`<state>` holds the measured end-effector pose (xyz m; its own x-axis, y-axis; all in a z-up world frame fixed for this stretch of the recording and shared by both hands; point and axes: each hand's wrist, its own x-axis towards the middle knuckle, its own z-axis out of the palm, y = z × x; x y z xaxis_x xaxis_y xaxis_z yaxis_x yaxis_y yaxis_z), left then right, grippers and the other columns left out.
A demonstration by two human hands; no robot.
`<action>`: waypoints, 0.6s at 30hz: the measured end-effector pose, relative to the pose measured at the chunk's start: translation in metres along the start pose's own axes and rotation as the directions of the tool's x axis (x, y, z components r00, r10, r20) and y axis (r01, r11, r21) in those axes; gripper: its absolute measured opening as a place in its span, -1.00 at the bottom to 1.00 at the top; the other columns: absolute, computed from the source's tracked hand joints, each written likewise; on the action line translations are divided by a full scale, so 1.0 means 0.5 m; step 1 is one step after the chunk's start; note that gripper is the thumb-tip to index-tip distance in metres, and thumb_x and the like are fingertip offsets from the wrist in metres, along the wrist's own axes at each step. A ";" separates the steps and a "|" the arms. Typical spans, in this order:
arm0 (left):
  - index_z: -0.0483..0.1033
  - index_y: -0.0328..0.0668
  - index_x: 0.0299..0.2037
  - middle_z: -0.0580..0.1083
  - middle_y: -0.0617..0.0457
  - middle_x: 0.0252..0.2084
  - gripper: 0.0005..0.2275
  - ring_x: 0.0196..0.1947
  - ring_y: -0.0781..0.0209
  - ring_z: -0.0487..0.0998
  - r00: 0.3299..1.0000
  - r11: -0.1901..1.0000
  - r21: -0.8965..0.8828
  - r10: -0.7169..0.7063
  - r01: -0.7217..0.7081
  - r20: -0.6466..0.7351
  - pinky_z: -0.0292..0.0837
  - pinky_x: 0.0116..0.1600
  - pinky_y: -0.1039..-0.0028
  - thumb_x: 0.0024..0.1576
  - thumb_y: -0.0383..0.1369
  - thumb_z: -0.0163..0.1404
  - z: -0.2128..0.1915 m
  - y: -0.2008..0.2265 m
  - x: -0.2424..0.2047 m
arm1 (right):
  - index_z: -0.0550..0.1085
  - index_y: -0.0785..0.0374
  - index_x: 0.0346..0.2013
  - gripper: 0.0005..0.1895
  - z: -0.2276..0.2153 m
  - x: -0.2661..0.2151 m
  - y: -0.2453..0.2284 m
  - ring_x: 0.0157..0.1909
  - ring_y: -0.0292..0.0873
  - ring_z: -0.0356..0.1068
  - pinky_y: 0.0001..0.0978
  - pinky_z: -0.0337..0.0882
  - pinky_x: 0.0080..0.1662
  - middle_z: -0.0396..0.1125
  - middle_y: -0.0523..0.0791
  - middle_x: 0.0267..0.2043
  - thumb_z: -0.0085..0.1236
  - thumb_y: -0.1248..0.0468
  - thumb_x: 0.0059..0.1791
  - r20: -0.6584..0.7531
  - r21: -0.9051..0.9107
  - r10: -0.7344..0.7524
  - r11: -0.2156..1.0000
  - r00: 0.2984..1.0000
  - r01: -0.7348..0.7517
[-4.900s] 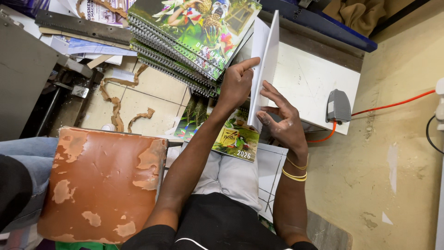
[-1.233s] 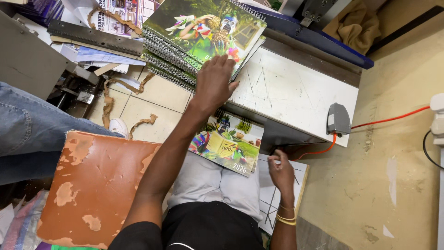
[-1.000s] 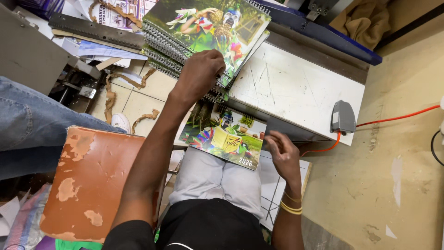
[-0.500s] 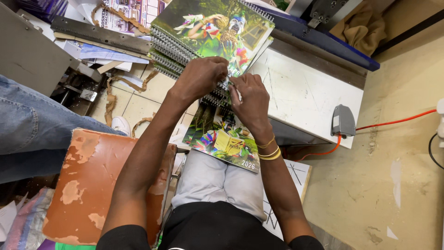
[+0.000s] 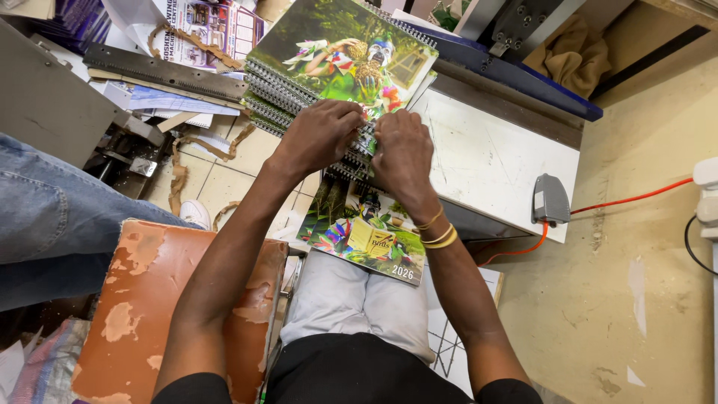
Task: The person is assembling spiral-bound calendars. They place a stack of printed pages into a binding machine, secure the spiral binding, and then flip through the pages to check the assembly. This process is repeated for multiple calendars.
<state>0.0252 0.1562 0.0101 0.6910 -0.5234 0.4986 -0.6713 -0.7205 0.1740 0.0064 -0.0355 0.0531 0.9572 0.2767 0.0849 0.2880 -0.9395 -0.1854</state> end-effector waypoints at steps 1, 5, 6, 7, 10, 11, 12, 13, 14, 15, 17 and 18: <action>0.56 -0.18 -0.07 0.55 -0.09 0.04 -0.86 0.10 -0.14 0.60 1.000 1.000 0.002 -0.002 0.002 -0.001 0.46 0.25 0.10 0.19 -0.40 0.12 0.010 -0.012 0.002 | 0.46 0.08 -0.20 -0.90 -0.029 -0.006 -0.008 -0.13 -0.16 0.26 -0.26 0.39 -0.03 0.21 -0.22 -0.30 -0.03 0.25 0.13 0.000 0.000 -0.003 1.000 1.000 0.003; 0.53 -0.13 -0.06 0.57 -0.03 -0.05 -0.86 0.02 0.04 0.64 0.989 0.955 0.273 0.135 -0.114 -0.060 0.43 0.25 0.26 0.20 -0.47 0.04 0.011 -0.004 0.035 | 0.43 0.15 -0.17 -0.94 -0.122 -0.027 -0.039 0.01 -0.06 0.21 -0.16 0.29 0.12 0.20 -0.11 -0.18 0.07 0.25 0.11 -0.107 -0.067 -0.105 0.993 0.989 0.098; 0.51 -0.15 -0.10 0.57 -0.06 -0.09 -0.88 -0.01 0.03 0.66 0.980 0.942 0.305 0.174 -0.137 -0.096 0.45 0.23 0.26 0.19 -0.49 0.01 0.000 0.012 0.051 | 0.42 0.16 -0.13 -0.83 -0.141 -0.029 -0.047 0.13 -0.01 0.19 -0.09 0.21 0.28 0.21 -0.07 -0.10 0.19 0.19 0.07 -0.152 -0.155 -0.164 0.978 0.975 0.140; 0.51 -0.15 -0.10 0.57 -0.06 -0.09 -0.88 -0.01 0.03 0.66 0.979 0.942 0.305 0.179 -0.142 -0.097 0.45 0.23 0.26 0.19 -0.49 0.01 -0.007 0.027 0.063 | 0.42 0.16 -0.13 -0.83 -0.110 -0.008 -0.019 0.13 -0.01 0.19 -0.09 0.21 0.28 0.21 -0.07 -0.10 0.19 0.19 0.07 -0.156 -0.156 -0.160 0.978 0.975 0.136; 0.49 -0.21 -0.11 0.56 -0.12 -0.10 -0.90 -0.02 -0.02 0.66 0.968 0.947 0.266 0.220 -0.182 -0.122 0.47 0.22 0.20 0.24 -0.50 -0.05 -0.043 0.063 0.094 | 0.40 0.15 -0.21 -0.78 -0.060 0.029 0.042 -0.08 -0.01 0.43 -0.11 0.44 0.04 0.32 -0.11 -0.29 0.24 0.42 -0.06 -0.436 -0.138 -0.287 0.958 0.853 0.251; 0.45 -0.22 -0.02 0.55 -0.12 -0.05 -0.88 -0.03 0.01 0.63 0.967 0.948 0.265 0.215 -0.175 -0.134 0.47 0.23 0.20 0.27 -0.48 -0.03 -0.065 0.064 0.102 | 0.39 0.16 -0.28 -0.74 -0.072 0.029 0.047 -0.27 -0.09 0.33 -0.23 0.36 -0.18 0.29 -0.13 -0.41 0.07 0.56 -0.15 -0.511 -0.136 -0.304 0.952 0.804 0.273; 0.42 -0.23 0.06 0.55 -0.13 0.01 -0.84 -0.04 0.04 0.60 0.967 0.950 0.264 0.211 -0.167 -0.146 0.48 0.24 0.21 0.30 -0.47 0.00 -0.087 0.065 0.110 | 0.39 0.16 -0.35 -0.62 -0.084 0.029 0.051 -0.45 -0.17 0.23 -0.36 0.28 -0.40 0.26 -0.16 -0.52 -0.09 0.69 -0.24 -0.582 -0.136 -0.318 0.946 0.748 0.296; 0.42 -0.23 0.06 0.55 -0.13 0.01 -0.84 -0.04 0.04 0.60 0.967 0.949 0.270 0.209 -0.165 -0.146 0.48 0.24 0.21 0.30 -0.47 0.00 -0.100 0.054 0.109 | 0.39 0.16 -0.35 -0.62 -0.095 0.026 0.073 -0.45 -0.17 0.23 -0.36 0.28 -0.40 0.26 -0.16 -0.52 -0.09 0.69 -0.24 -0.585 -0.134 -0.321 0.944 0.745 0.301; 0.42 -0.20 0.03 0.56 -0.12 -0.04 -0.88 -0.09 0.02 0.59 0.965 0.963 0.229 0.184 -0.139 -0.189 0.52 0.15 0.20 0.32 -0.50 -0.05 -0.113 0.043 0.108 | 0.45 0.17 -0.33 -0.72 -0.106 0.022 0.096 -0.45 -0.20 0.21 -0.39 0.23 -0.41 0.30 -0.17 -0.51 0.02 0.62 -0.13 -0.631 -0.152 -0.305 0.950 0.713 0.272; 0.43 -0.18 0.00 0.56 -0.11 -0.08 -0.90 -0.14 0.00 0.59 0.959 0.975 0.183 0.166 -0.125 -0.231 0.57 0.05 0.19 0.35 -0.52 -0.09 -0.122 0.035 0.114 | 0.51 0.18 -0.31 -0.80 -0.118 0.016 0.125 -0.45 -0.23 0.19 -0.42 0.17 -0.41 0.33 -0.18 -0.49 0.12 0.56 -0.03 -0.677 -0.169 -0.283 0.958 0.679 0.231; 0.46 -0.18 0.03 0.58 -0.08 -0.06 -0.87 -0.13 0.04 0.60 0.939 0.962 0.230 0.211 -0.150 -0.271 0.52 0.14 0.19 0.32 -0.52 0.00 -0.138 0.025 0.140 | 0.51 0.15 -0.26 -0.72 -0.167 -0.021 0.173 -0.45 -0.21 0.16 -0.38 0.14 -0.41 0.27 -0.18 -0.50 0.05 0.58 -0.09 -0.712 -0.223 -0.283 0.959 0.642 0.176; 0.50 -0.17 0.05 0.59 -0.06 -0.05 -0.83 -0.12 0.07 0.61 0.917 0.947 0.276 0.250 -0.165 -0.310 0.47 0.23 0.20 0.29 -0.53 0.10 -0.146 0.020 0.153 | 0.51 0.12 -0.20 -0.62 -0.190 -0.040 0.196 -0.44 -0.20 0.12 -0.34 0.11 -0.41 0.20 -0.19 -0.50 -0.03 0.60 -0.16 -0.741 -0.273 -0.290 0.954 0.605 0.123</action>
<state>0.0518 0.1423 0.1119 0.3830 -0.5191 0.7641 -0.6752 -0.7218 -0.1519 0.0128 -0.1525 0.1264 0.4748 0.2903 0.8308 0.3849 -0.9175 0.1006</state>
